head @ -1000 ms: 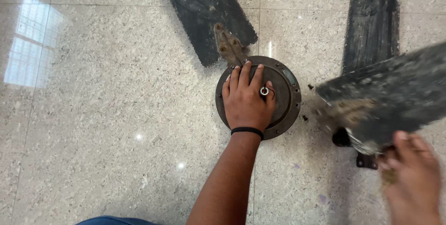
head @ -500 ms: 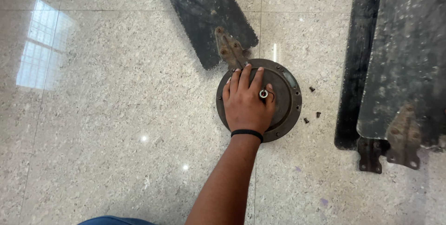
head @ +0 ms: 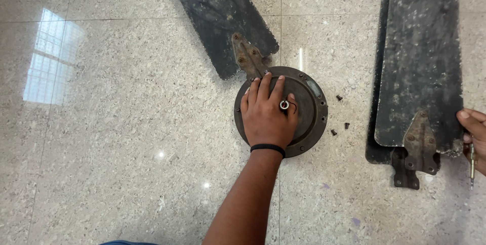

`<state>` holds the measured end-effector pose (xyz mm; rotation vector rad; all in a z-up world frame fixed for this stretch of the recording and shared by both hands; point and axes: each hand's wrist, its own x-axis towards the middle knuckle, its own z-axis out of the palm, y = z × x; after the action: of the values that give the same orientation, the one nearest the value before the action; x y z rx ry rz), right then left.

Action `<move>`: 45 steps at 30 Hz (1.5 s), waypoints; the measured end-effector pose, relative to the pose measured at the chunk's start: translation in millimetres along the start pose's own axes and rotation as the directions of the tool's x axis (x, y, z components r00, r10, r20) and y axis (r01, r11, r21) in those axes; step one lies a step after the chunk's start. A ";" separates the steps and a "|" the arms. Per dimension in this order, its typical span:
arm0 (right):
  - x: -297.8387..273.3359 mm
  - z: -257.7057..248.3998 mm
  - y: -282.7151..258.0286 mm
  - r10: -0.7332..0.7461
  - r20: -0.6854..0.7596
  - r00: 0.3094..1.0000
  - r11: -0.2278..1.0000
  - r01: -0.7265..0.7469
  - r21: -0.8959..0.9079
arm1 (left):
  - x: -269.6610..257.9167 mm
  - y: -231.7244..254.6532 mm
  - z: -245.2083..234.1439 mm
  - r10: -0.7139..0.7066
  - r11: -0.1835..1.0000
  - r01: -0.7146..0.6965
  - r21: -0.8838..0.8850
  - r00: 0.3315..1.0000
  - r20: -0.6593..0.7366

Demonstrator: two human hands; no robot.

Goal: The person uses a screwdriver to remove screws from the fan blades and detaches them from the central hub. The blades are placed on the floor as they are removed.

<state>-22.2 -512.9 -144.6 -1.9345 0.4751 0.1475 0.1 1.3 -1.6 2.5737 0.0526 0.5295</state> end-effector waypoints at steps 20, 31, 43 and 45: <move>-20.1 32.4 -24.7 -0.013 -0.119 0.993 0.969 -0.017 -0.247 | 0.3 -0.8 1.1 0.003 1.000 -0.003 -0.010 1.000 -0.004; -34.2 23.1 4.4 -0.268 -0.126 0.955 0.870 0.183 -0.457 | -0.2 -0.8 1.3 0.003 1.000 -0.003 -0.002 1.000 0.007; -46.3 32.1 -11.7 -0.285 -0.171 0.943 0.833 0.156 -0.531 | 0.0 -0.9 0.7 0.006 1.000 -0.006 -0.010 1.000 -0.005; -48.8 37.0 -18.3 -0.285 -0.207 0.936 0.803 0.115 -0.584 | 0.2 -0.6 0.1 0.001 1.000 -0.002 -0.018 1.000 -0.010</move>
<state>-55.3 -460.7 -128.5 -2.6036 0.4379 -0.1574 0.4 1.8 -1.9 2.5535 0.0490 0.5408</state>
